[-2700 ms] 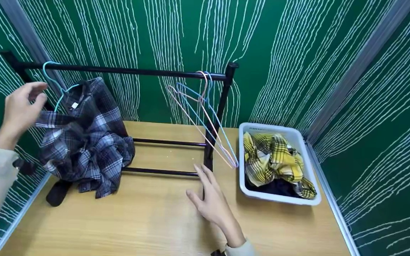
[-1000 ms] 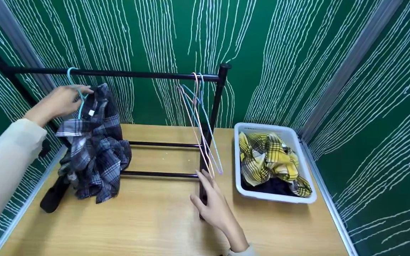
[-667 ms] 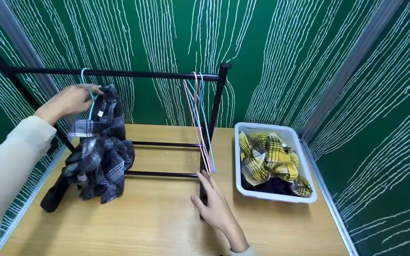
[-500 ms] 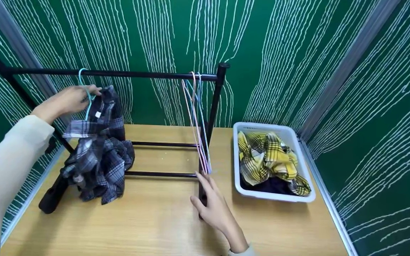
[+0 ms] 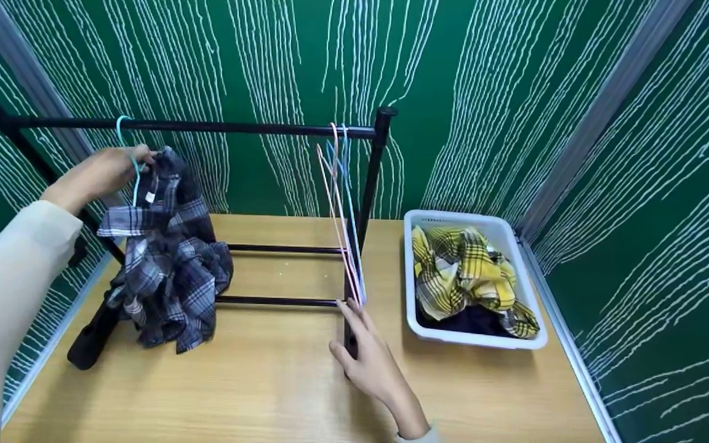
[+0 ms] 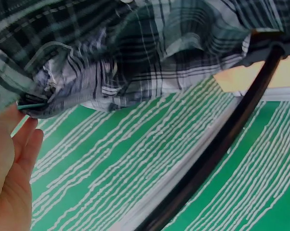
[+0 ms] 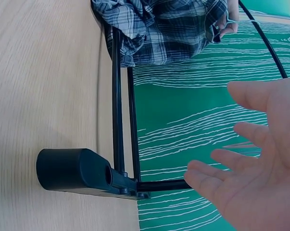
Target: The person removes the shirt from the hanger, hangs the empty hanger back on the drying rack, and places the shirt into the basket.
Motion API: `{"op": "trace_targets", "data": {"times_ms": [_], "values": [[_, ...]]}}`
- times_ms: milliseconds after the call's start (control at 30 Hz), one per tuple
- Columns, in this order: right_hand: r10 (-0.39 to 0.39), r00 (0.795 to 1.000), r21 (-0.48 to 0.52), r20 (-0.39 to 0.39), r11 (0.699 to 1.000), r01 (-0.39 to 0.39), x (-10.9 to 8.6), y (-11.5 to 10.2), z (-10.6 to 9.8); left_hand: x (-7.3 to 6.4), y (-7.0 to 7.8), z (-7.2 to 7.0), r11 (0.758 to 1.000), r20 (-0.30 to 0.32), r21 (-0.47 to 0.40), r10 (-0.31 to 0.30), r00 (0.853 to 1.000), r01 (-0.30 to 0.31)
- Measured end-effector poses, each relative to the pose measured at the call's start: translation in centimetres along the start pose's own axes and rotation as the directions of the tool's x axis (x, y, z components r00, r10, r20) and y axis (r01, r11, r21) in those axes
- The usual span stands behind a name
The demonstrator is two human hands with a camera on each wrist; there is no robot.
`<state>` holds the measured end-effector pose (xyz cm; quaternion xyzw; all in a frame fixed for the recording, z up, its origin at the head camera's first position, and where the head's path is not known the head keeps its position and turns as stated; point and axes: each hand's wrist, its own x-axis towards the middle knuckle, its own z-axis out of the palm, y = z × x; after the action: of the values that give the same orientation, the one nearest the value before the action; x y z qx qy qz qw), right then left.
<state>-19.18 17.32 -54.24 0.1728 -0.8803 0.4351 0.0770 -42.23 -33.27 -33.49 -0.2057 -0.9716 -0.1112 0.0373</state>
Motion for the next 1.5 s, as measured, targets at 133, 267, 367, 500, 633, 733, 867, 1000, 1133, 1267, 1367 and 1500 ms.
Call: {"op": "trace_targets", "data": {"times_ms": [133, 267, 367, 500, 633, 733, 867, 1000, 1133, 1267, 1367, 1500], "values": [[0.007, 1.0, 0.004, 0.009, 1.0, -0.007, -0.1, 0.0, 0.1, -0.3, -0.2, -0.1, 1.0, -0.009, 0.007, -0.025, 1.0, 0.025], [0.006, 1.0, 0.033, 0.021, 0.999, -0.007, -0.2, 0.1, 0.2, -0.5, -0.5, -0.3, 0.997, -0.045, 0.074, 0.006, 0.999, -0.003], [0.003, 1.0, 0.049, 0.026, 0.999, -0.004, -0.2, 0.1, 0.3, -0.6, -0.7, -0.4, 0.99, -0.076, 0.132, 0.057, 0.995, -0.047], [0.003, 1.0, 0.045, 0.029, 0.999, -0.004, -0.1, 0.1, 0.4, -0.9, -0.9, -0.3, 0.986, -0.091, 0.15, 0.091, 0.992, -0.077], [0.002, 1.0, 0.039, 0.026, 0.999, -0.003, -0.1, 0.0, 0.3, -1.0, -1.0, -0.2, 0.989, -0.091, 0.13, 0.08, 0.993, -0.067], [-0.016, 1.0, 0.03, 0.02, 0.999, 0.015, 0.0, -0.1, 0.4, -1.0, -1.0, -0.1, 0.989, -0.112, 0.122, 0.095, 0.989, -0.081], [-0.042, 0.999, 0.017, 0.013, 0.999, 0.042, 0.2, -0.1, 0.3, -0.7, -1.0, 0.0, 0.987, -0.18, 0.106, 0.14, 0.974, -0.122], [-0.056, 0.998, 0.013, 0.004, 0.998, 0.056, 0.4, -0.3, 0.2, -0.4, -0.8, -0.1, 0.988, -0.258, 0.089, 0.143, 0.955, -0.124], [-0.056, 0.998, 0.016, 0.001, 0.998, 0.056, 0.7, -0.6, 0.1, -0.3, -0.3, -0.3, 0.99, -0.325, 0.101, 0.127, 0.937, -0.099], [-0.061, 0.998, 0.029, -0.006, 0.998, 0.061, 1.0, -0.8, 0.0, -0.2, 0.3, -0.4, 0.989, -0.393, 0.122, 0.13, 0.911, -0.088], [-0.053, 0.999, 0.069, -0.011, 0.996, 0.054, 1.1, -0.9, 0.0, -0.2, 0.7, -0.5, 0.988, -0.434, 0.12, 0.145, 0.889, -0.102], [-0.023, 1.0, 0.122, -0.003, 0.992, 0.023, 1.3, -0.9, 0.0, -0.2, 1.2, -0.5, 0.986, -0.469, 0.098, 0.165, 0.868, -0.135]]}}
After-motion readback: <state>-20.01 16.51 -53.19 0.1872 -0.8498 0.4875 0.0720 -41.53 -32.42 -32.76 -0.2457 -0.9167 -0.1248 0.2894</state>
